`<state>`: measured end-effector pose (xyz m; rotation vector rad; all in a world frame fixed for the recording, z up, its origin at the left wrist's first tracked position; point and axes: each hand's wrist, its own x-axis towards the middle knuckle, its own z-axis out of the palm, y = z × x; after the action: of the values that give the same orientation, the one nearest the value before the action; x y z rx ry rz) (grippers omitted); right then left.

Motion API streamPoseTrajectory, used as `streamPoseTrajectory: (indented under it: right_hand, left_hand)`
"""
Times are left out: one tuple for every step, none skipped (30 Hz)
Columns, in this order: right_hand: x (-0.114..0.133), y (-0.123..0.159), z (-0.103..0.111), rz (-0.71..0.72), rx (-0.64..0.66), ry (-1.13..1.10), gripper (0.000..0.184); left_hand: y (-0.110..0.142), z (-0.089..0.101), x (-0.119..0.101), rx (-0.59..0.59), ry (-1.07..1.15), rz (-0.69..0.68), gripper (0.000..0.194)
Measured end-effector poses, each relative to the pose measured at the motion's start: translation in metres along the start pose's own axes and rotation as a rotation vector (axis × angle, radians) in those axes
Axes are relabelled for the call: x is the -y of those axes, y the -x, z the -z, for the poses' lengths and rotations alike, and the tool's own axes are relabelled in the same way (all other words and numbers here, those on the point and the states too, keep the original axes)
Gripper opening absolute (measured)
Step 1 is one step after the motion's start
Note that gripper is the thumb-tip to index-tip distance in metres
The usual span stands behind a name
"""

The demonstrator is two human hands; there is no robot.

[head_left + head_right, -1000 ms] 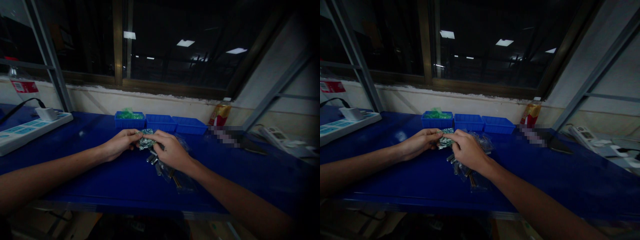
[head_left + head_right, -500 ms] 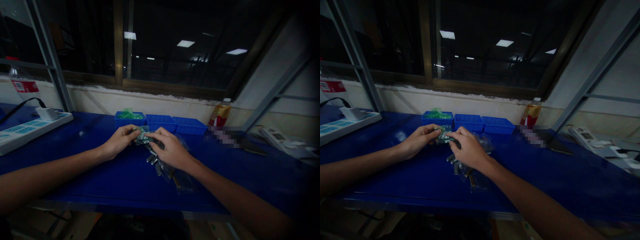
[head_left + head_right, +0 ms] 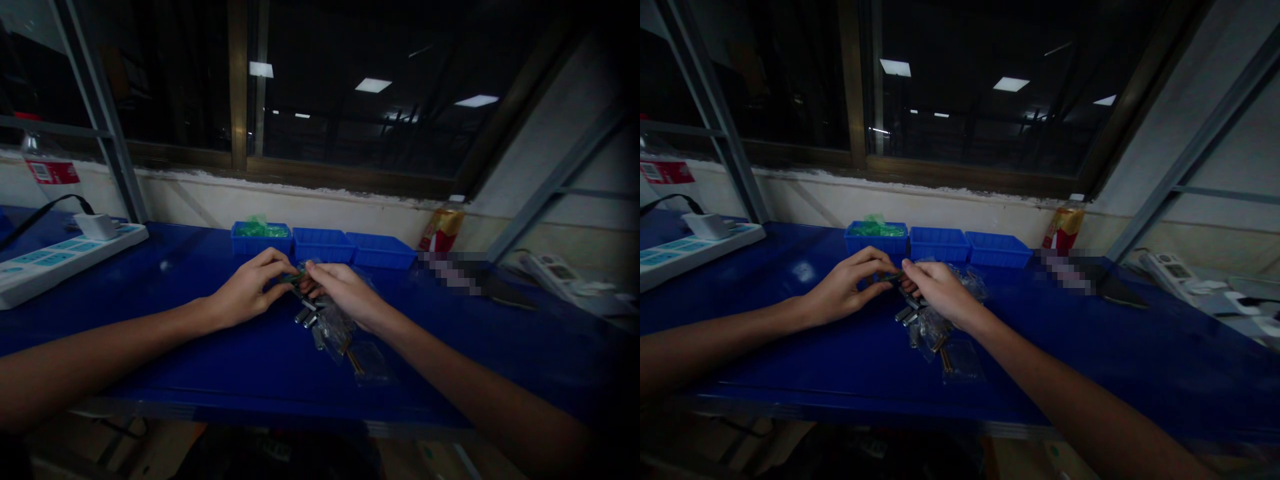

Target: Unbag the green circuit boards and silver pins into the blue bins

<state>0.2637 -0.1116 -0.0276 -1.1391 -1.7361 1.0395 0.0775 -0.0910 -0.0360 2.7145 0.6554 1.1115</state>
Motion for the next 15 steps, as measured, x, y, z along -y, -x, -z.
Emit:
streamPoseTrajectory:
  right_hand:
    - [-0.001,0.0,0.0,0.018,0.006,0.018,0.03]
    - [-0.001,0.0,0.001,0.043,0.005,0.043,0.025]
    - [-0.002,-0.001,0.001,0.07,-0.008,0.08,0.022]
    - [-0.002,-0.001,0.002,0.101,-0.034,0.132,0.021]
    - [-0.003,-0.001,0.003,0.136,-0.069,0.199,0.021]
    - [-0.003,-0.001,0.004,0.178,-0.109,0.278,0.022]
    - [-0.002,0.0,0.004,0.225,-0.148,0.355,0.021]
    - [-0.001,0.0,0.005,0.274,-0.182,0.42,0.019]
    - [0.0,0.002,0.005,0.325,-0.211,0.472,0.017]
    - [0.002,0.003,0.005,0.377,-0.234,0.515,0.015]
    - [0.004,0.004,0.004,0.429,-0.249,0.553,0.013]
    - [0.006,0.006,0.004,0.478,-0.256,0.59,0.013]
    - [0.008,0.007,0.003,0.523,-0.258,0.625,0.013]
    - [0.009,0.008,0.003,0.562,-0.255,0.658,0.013]
    - [0.009,0.009,0.003,0.591,-0.247,0.687,0.014]
  left_hand:
    - [0.0,0.0,0.0,0.015,-0.008,-0.013,0.024]
    - [0.0,-0.001,0.001,0.028,-0.013,-0.022,0.026]
    - [0.001,-0.001,0.001,0.04,-0.015,-0.026,0.029]
    - [0.001,-0.001,0.0,0.049,-0.011,-0.027,0.031]
    - [0.001,-0.002,0.0,0.056,0.001,-0.023,0.032]
    - [0.002,-0.002,-0.001,0.064,0.026,-0.01,0.033]
    - [0.002,-0.002,-0.002,0.076,0.064,0.016,0.032]
    - [0.001,-0.003,-0.003,0.091,0.116,0.057,0.031]
    - [0.001,-0.003,-0.004,0.109,0.187,0.115,0.029]
    - [0.0,-0.004,-0.005,0.123,0.279,0.195,0.027]
    - [-0.002,-0.004,-0.005,0.126,0.392,0.295,0.028]
    - [-0.003,-0.004,-0.005,0.112,0.521,0.405,0.032]
    - [-0.004,-0.005,-0.005,0.084,0.657,0.511,0.038]
    - [-0.005,-0.005,-0.004,0.051,0.788,0.608,0.044]
    - [-0.006,-0.005,-0.003,0.023,0.899,0.686,0.048]
